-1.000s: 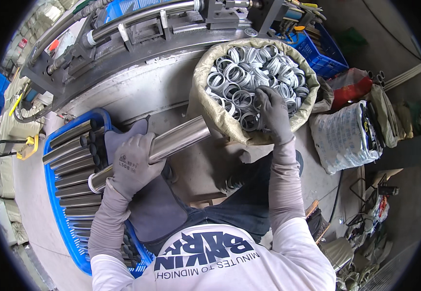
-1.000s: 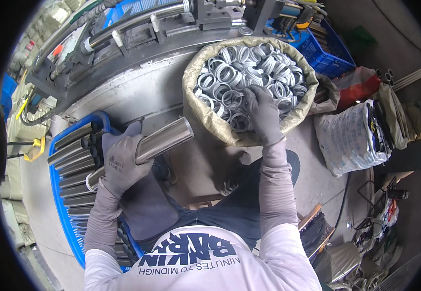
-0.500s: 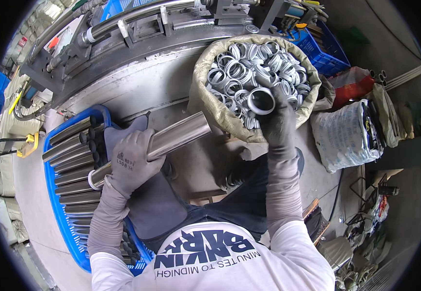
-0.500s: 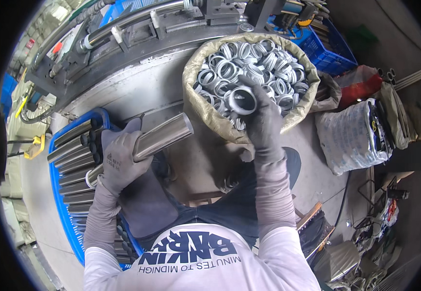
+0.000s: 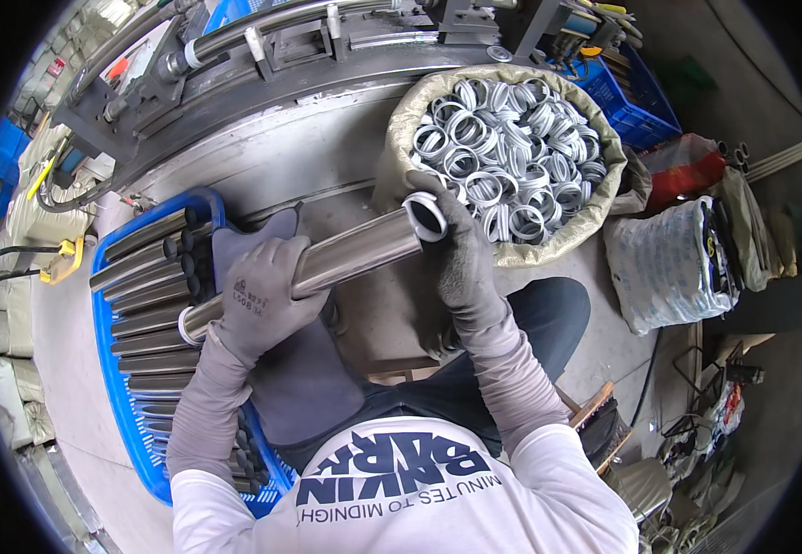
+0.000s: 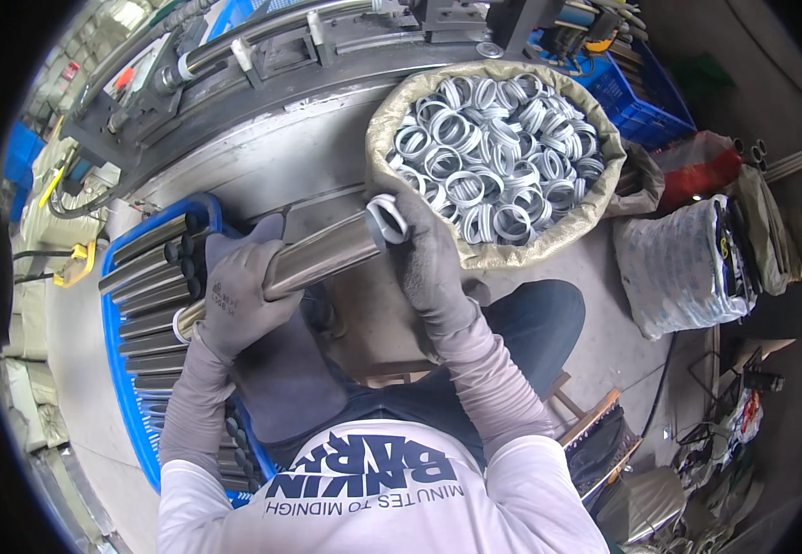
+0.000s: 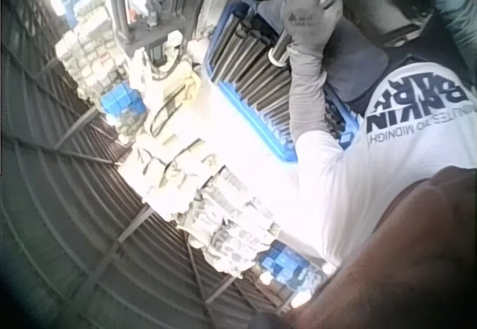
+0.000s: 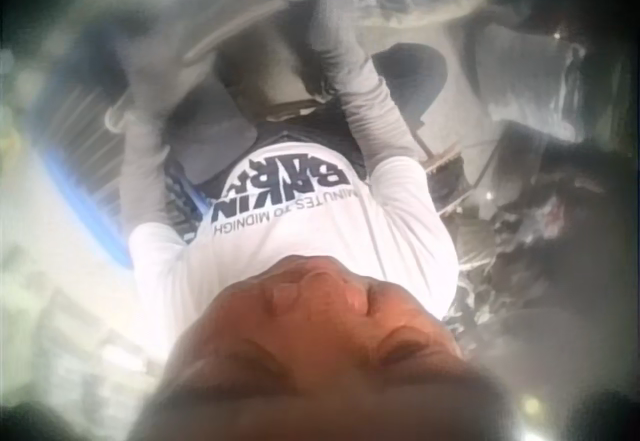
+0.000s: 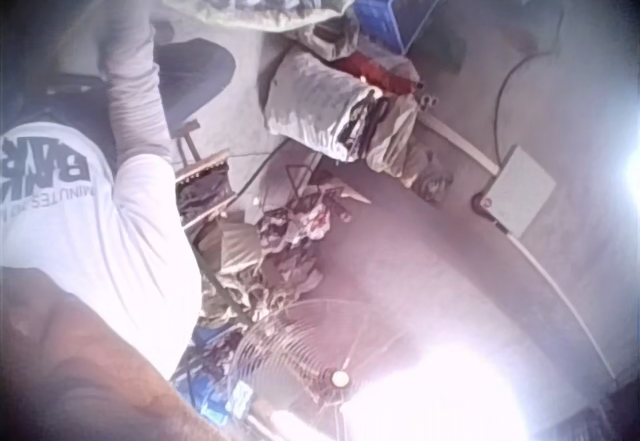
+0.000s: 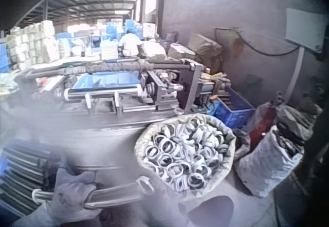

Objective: Manually fitting metal rings or collars onto the ends of long metal tubes.

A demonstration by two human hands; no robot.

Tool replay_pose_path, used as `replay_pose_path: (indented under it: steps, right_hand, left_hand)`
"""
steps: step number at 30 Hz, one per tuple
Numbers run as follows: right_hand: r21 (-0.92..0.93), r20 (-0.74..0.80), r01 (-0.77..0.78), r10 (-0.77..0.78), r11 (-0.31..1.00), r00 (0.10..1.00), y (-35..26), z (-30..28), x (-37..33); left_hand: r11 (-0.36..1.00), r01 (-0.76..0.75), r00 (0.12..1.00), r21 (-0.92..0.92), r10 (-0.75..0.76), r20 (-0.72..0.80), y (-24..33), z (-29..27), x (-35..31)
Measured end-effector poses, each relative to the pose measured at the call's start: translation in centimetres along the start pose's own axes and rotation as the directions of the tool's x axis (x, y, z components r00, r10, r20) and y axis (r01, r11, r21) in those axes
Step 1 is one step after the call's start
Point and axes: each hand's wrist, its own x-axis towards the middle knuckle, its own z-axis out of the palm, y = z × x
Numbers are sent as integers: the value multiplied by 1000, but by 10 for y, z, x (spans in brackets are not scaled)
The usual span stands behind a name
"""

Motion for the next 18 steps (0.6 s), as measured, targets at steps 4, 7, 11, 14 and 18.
replay_pose_path:
  steps: [4, 7, 11, 14, 18]
  right_hand:
    - [-381, 122, 219, -186, 898, 975, 9, 5, -6]
    - [-519, 250, 370, -277, 771, 928, 5, -6, 3]
    - [-601, -76, 126, -214, 789, 974, 7, -16, 9]
    - [262, -248, -82, 149, 961, 957, -9, 11, 12]
    - [152, -150, -101, 124, 983, 981, -9, 12, 0]
  left_hand:
    - [1000, -4, 1000, 18, 4, 5, -3, 3, -2]
    - [1000, -6, 1000, 22, 6, -12, -5, 3, -5]
    - [1000, 3, 1000, 16, -3, 1, -6, 0, -5]
    - [999, -46, 999, 15, 46, 0, -6, 1, -5]
    - [1000, -8, 1000, 11, 8, 8, -7, -1, -4]
